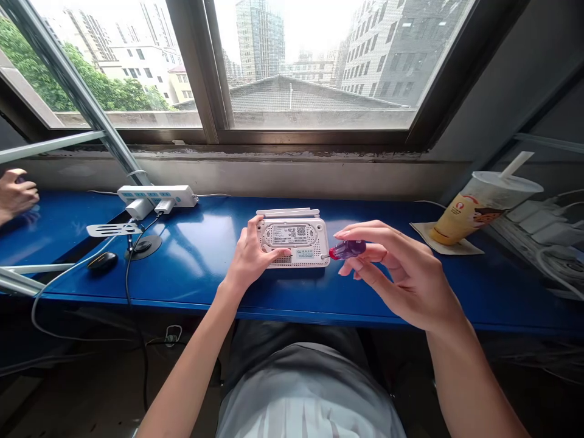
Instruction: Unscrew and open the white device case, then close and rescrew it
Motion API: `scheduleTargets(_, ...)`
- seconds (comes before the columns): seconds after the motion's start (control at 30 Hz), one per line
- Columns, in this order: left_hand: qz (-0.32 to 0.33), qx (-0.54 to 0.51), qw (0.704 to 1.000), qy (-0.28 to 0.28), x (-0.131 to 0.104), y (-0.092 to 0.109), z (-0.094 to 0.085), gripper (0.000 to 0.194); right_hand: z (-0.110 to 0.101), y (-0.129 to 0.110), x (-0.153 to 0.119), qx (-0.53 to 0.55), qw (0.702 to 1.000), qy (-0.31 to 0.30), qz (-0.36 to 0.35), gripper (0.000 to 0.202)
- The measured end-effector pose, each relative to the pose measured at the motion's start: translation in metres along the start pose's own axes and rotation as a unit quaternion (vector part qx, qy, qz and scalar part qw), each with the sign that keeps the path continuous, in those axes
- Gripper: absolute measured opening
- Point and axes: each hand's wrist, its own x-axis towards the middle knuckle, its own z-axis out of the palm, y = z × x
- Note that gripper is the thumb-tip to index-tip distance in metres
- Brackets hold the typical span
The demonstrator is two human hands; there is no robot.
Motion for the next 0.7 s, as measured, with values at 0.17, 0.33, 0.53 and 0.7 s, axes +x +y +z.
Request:
scheduleTargets(0.17,-0.004,0.007,1.0,0.001,0.0,-0.0001,0.0,0.108,0.0063,0.004,0.0038,-0.003,0.998,0.06,-0.017,0.035)
scheduleTargets(0.33,-0.002,0.005,1.0,0.0,-0.0003,-0.0005,0.0004,0.106,0.0069,0.0065,0.0061,-0.006,0.997,0.078,-0.019,0.041)
scheduleTargets(0.53,-0.012,0.006,1.0,0.003,-0.0006,0.001,0.0002,0.105,0.0011,0.0022,0.003,0.037,0.998,0.037,0.023,0.031)
scheduleTargets(0.7,-0.012,0.006,1.0,0.002,-0.0006,0.0015,-0.0001,0.105,-0.0006,0.0011,0.0038,0.027,0.999,0.023,-0.016,0.028)
